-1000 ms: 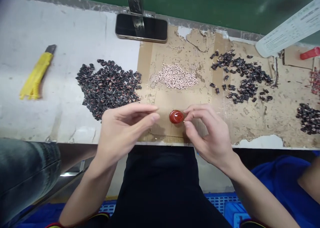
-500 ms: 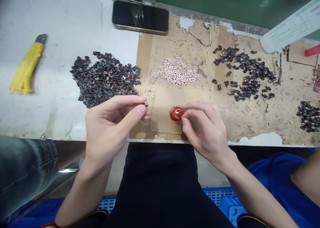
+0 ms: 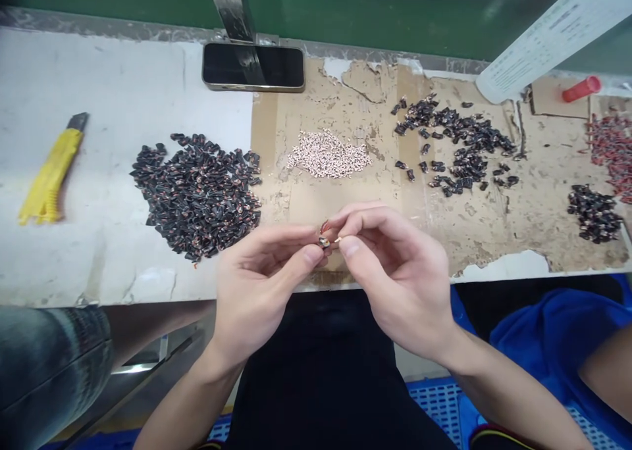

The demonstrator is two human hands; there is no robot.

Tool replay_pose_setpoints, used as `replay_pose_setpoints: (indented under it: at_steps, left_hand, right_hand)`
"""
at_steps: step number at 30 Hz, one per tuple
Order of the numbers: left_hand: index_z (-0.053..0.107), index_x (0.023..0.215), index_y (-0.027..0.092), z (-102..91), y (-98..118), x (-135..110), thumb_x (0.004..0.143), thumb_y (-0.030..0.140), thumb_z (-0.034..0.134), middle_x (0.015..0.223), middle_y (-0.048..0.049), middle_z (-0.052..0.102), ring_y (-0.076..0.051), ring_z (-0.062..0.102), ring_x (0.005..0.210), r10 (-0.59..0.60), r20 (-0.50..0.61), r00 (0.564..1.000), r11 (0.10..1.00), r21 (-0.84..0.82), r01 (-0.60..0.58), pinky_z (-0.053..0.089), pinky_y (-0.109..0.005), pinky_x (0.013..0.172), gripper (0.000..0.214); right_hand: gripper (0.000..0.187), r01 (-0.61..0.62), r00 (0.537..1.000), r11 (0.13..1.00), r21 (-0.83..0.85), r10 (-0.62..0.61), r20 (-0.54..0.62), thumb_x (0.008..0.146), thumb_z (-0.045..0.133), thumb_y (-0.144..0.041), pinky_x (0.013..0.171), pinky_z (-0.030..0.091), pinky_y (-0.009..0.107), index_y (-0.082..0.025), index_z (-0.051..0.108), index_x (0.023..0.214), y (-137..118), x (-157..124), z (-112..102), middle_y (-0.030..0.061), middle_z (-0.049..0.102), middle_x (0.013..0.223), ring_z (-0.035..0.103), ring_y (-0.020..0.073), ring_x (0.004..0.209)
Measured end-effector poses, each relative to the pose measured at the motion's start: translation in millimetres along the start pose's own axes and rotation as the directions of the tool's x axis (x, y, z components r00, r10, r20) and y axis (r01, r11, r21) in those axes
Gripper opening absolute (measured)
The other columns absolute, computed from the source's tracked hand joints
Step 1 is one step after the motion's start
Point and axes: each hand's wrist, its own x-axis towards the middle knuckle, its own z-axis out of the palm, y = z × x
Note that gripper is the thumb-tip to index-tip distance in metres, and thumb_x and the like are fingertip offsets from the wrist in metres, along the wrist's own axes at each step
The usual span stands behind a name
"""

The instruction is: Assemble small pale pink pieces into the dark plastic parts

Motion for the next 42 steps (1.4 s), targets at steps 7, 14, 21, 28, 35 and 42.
replay_pose_setpoints:
  at_steps: [7,14,21,28,35,42]
  left_hand:
    - [0.084,0.093,0.025,-0.8,1.1,-2.0,0.085,0.009,0.087,0.092,0.0044,0.086,-0.011,0.083,0.083,0.027,-0.006,1.000,0.998,0.049,-0.027,0.068,-0.013,0.078,0.017]
    - [0.084,0.091,0.024,-2.1,4.1,-3.2,0.083,0.009,0.088,0.092,0.0032,0.086,-0.012,0.083,0.082,0.086,-0.018,0.996,0.987,0.139,-0.083,0.067,-0.014,0.077,0.017]
    - [0.079,0.087,0.022,-0.1,12.1,-4.7,0.086,0.010,0.085,0.084,0.0017,0.084,-0.014,0.082,0.075,0.070,-0.035,0.997,0.985,0.159,-0.064,0.069,-0.021,0.074,0.013]
    - [0.075,0.094,0.020,1.5,17.7,-1.5,0.087,0.015,0.085,0.083,0.0004,0.085,-0.014,0.082,0.068,-0.051,-0.009,0.999,0.998,0.027,0.051,0.069,-0.020,0.068,0.014]
    - [0.073,0.092,0.020,4.7,19.8,-4.0,0.086,0.017,0.087,0.080,0.0009,0.084,-0.013,0.081,0.066,-0.055,-0.012,0.998,0.998,-0.017,0.055,0.069,-0.019,0.067,0.016]
    - [0.072,0.092,0.019,12.7,16.8,3.8,0.075,0.038,0.097,0.074,0.0001,0.080,-0.013,0.078,0.060,-0.131,-0.008,0.991,0.989,-0.064,0.131,0.068,-0.021,0.065,0.036]
  right_hand:
    - [0.015,0.001,1.000,1.000,0.023,-0.002,0.008,0.095,0.068,-0.012,0.078,0.064,0.021,-0.025,0.070,0.088,0.4,-0.8,3.5,0.0014,0.074,0.098,0.074,0.0133,0.091]
    - [0.015,0.079,0.997,0.994,-0.070,-0.077,0.028,0.094,0.070,-0.011,0.085,0.066,0.028,-0.025,0.072,0.093,4.1,-0.5,2.9,0.0033,0.074,0.102,0.075,0.0169,0.097]
    - [0.007,0.116,0.993,0.983,-0.143,-0.113,0.027,0.092,0.077,-0.020,0.076,0.070,0.034,-0.026,0.077,0.089,1.2,4.2,-0.5,0.0045,0.081,0.095,0.079,0.0221,0.090]
    - [0.016,0.103,0.994,0.994,-0.027,-0.103,-0.021,0.088,0.084,-0.021,0.067,0.070,0.027,-0.029,0.081,0.101,5.0,2.8,2.5,0.0000,0.083,0.091,0.081,0.0182,0.076]
    - [0.026,0.191,0.982,0.982,-0.006,-0.191,0.002,0.085,0.083,-0.010,0.065,0.068,0.027,-0.031,0.084,0.100,5.9,6.7,1.3,-0.0004,0.084,0.090,0.080,0.0180,0.077]
    - [0.030,0.289,0.957,0.954,-0.083,-0.291,-0.018,0.081,0.083,-0.008,0.065,0.069,0.028,-0.033,0.084,0.099,15.8,8.1,-4.8,-0.0005,0.084,0.093,0.080,0.0201,0.077]
